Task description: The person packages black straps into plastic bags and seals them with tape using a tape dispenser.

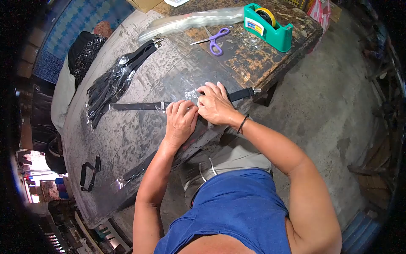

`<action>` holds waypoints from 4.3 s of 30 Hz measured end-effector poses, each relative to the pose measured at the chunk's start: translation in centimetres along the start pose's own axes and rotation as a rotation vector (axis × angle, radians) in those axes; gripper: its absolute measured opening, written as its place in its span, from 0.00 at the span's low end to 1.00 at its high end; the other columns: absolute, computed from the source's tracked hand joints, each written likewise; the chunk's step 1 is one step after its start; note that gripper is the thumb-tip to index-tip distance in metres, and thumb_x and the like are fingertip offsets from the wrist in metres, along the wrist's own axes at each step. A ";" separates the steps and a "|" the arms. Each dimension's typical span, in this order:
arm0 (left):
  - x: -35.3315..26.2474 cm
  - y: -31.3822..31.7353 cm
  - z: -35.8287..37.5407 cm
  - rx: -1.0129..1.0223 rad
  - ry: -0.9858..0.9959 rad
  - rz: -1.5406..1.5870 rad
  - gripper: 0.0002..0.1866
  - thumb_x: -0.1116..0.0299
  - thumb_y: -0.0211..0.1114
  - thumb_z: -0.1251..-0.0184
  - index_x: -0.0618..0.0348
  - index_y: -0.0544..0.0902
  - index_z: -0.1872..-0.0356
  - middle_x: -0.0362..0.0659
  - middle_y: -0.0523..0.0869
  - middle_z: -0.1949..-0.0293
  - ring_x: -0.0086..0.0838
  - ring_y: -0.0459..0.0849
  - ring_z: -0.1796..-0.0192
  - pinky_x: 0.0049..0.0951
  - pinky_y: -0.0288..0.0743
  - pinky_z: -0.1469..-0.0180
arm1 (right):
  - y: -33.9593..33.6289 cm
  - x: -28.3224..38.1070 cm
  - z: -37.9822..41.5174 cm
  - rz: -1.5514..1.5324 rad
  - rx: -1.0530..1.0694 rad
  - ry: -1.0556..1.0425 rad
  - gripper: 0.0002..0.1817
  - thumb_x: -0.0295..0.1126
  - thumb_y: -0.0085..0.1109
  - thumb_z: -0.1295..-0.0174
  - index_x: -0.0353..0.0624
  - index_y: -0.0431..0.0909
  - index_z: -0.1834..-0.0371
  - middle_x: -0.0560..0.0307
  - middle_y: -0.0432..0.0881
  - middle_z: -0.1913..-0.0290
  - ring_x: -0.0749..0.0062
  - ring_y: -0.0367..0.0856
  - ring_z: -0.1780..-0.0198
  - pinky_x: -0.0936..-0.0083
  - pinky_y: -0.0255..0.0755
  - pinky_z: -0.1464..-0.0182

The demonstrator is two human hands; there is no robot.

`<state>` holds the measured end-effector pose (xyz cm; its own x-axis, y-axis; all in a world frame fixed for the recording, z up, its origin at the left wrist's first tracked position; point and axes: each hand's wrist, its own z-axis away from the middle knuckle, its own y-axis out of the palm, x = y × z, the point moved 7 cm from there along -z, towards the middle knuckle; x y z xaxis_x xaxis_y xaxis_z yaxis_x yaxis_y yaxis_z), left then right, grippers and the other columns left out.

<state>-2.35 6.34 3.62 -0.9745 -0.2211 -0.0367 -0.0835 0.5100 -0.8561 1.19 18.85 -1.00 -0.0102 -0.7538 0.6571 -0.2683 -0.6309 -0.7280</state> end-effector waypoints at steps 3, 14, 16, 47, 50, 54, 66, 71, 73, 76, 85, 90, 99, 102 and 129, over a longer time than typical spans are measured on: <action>0.7 0.5 -0.4 0.029 -0.009 0.102 0.09 0.70 0.72 0.38 0.54 0.85 0.58 0.41 0.82 0.50 0.40 0.79 0.42 0.43 0.67 0.39 | -0.2 0.0 0.1 -0.024 0.015 -0.026 0.09 0.37 0.56 0.35 0.44 0.80 0.64 0.46 0.73 0.32 0.44 0.60 0.21 0.38 0.38 0.19; 4.2 3.4 -1.2 0.382 -0.241 0.492 0.06 0.67 0.69 0.35 0.58 0.86 0.64 0.46 0.81 0.42 0.47 0.75 0.34 0.46 0.66 0.33 | -2.4 1.1 1.6 -0.064 -0.159 -0.321 0.11 0.25 0.64 0.39 0.45 0.79 0.53 0.49 0.75 0.39 0.45 0.69 0.27 0.38 0.60 0.27; 4.3 3.5 -1.2 0.396 -0.240 0.504 0.07 0.66 0.69 0.34 0.58 0.87 0.64 0.46 0.81 0.41 0.47 0.74 0.34 0.46 0.65 0.32 | -2.2 1.9 1.9 0.069 -0.154 -0.399 0.11 0.28 0.66 0.37 0.45 0.79 0.53 0.50 0.75 0.39 0.44 0.69 0.27 0.38 0.62 0.28; -1.5 -1.5 1.1 0.042 -0.034 0.032 0.16 0.67 0.75 0.40 0.55 0.85 0.51 0.42 0.85 0.49 0.38 0.80 0.37 0.44 0.69 0.35 | 0.3 0.7 0.0 0.076 0.017 -0.126 0.11 0.35 0.56 0.33 0.40 0.83 0.61 0.45 0.71 0.31 0.45 0.57 0.20 0.43 0.44 0.19; -1.4 -0.7 2.0 0.073 -0.043 -0.008 0.17 0.67 0.75 0.40 0.56 0.85 0.49 0.42 0.85 0.50 0.38 0.80 0.37 0.44 0.69 0.34 | 0.3 0.6 -0.3 0.077 0.009 -0.092 0.12 0.36 0.56 0.33 0.40 0.84 0.63 0.45 0.71 0.30 0.44 0.55 0.20 0.44 0.43 0.19; -0.3 0.0 2.0 0.082 -0.170 0.127 0.16 0.69 0.74 0.40 0.53 0.85 0.50 0.42 0.84 0.48 0.39 0.80 0.37 0.43 0.68 0.35 | 0.3 0.4 -0.3 0.067 0.064 -0.053 0.13 0.37 0.55 0.35 0.40 0.84 0.63 0.45 0.70 0.28 0.42 0.54 0.19 0.44 0.41 0.18; 0.5 0.5 0.4 0.002 -0.191 0.170 0.10 0.72 0.74 0.44 0.53 0.87 0.60 0.43 0.81 0.44 0.42 0.76 0.35 0.46 0.66 0.35 | 0.3 0.0 -0.2 0.046 0.090 -0.042 0.13 0.38 0.54 0.35 0.41 0.84 0.62 0.41 0.67 0.24 0.38 0.51 0.18 0.41 0.38 0.18; 0.3 0.7 0.0 0.052 -0.095 0.142 0.09 0.73 0.73 0.42 0.56 0.87 0.60 0.41 0.81 0.45 0.40 0.74 0.33 0.46 0.65 0.35 | 0.1 -0.4 -0.2 0.057 0.115 -0.073 0.14 0.39 0.53 0.33 0.41 0.84 0.61 0.40 0.66 0.23 0.37 0.51 0.18 0.40 0.39 0.18; 0.2 0.8 -0.1 0.065 -0.068 0.139 0.09 0.73 0.72 0.42 0.57 0.87 0.60 0.41 0.81 0.45 0.40 0.74 0.32 0.46 0.65 0.35 | -0.4 -0.4 0.2 0.014 0.111 -0.109 0.12 0.36 0.55 0.34 0.40 0.82 0.59 0.39 0.67 0.24 0.36 0.54 0.19 0.39 0.44 0.20; 0.6 1.0 -0.3 0.090 -0.064 0.141 0.09 0.73 0.71 0.41 0.57 0.87 0.59 0.40 0.80 0.44 0.40 0.72 0.31 0.48 0.64 0.34 | -1.9 -0.2 1.3 -0.183 -0.004 -0.141 0.08 0.30 0.58 0.34 0.41 0.81 0.56 0.40 0.68 0.26 0.36 0.57 0.20 0.41 0.51 0.21; 1.7 1.6 -0.9 0.207 -0.086 0.237 0.05 0.71 0.69 0.35 0.54 0.86 0.60 0.41 0.78 0.42 0.44 0.69 0.28 0.51 0.62 0.31 | -2.0 2.2 2.7 0.106 -0.153 -0.361 0.10 0.29 0.65 0.35 0.43 0.77 0.53 0.46 0.73 0.35 0.40 0.65 0.25 0.40 0.60 0.26; 2.1 2.0 -0.6 0.196 -0.098 0.305 0.04 0.69 0.69 0.34 0.54 0.86 0.60 0.42 0.78 0.42 0.45 0.70 0.28 0.51 0.62 0.31 | -1.9 2.5 2.3 0.153 -0.166 -0.394 0.08 0.29 0.64 0.34 0.42 0.77 0.56 0.47 0.73 0.36 0.42 0.65 0.25 0.41 0.60 0.25; 0.3 -0.6 0.6 0.064 -0.115 0.095 0.14 0.67 0.75 0.40 0.54 0.84 0.53 0.42 0.82 0.49 0.40 0.78 0.35 0.48 0.65 0.33 | -0.6 1.4 0.6 0.075 -0.075 -0.256 0.05 0.29 0.59 0.38 0.39 0.79 0.63 0.44 0.73 0.37 0.44 0.65 0.26 0.47 0.54 0.23; -1.1 -1.4 1.5 0.072 -0.075 0.050 0.20 0.67 0.75 0.41 0.54 0.83 0.47 0.42 0.83 0.48 0.40 0.78 0.36 0.47 0.66 0.33 | -0.3 1.1 0.4 0.062 -0.078 -0.230 0.07 0.30 0.60 0.39 0.37 0.79 0.63 0.41 0.73 0.36 0.43 0.63 0.26 0.47 0.52 0.23; -2.6 -0.1 2.2 0.292 -0.123 -0.120 0.33 0.44 0.70 0.36 0.56 0.80 0.38 0.42 0.75 0.42 0.39 0.68 0.30 0.47 0.61 0.32 | -4.8 0.8 4.6 0.122 -0.019 -0.402 0.19 0.27 0.66 0.39 0.47 0.81 0.43 0.52 0.78 0.42 0.49 0.75 0.35 0.46 0.65 0.28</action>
<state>0.68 5.03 2.66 -0.9273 -0.3733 0.0268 -0.1158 0.2181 -0.9690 6.91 20.42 2.11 0.3323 -0.8371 0.4346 -0.3064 -0.5316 -0.7896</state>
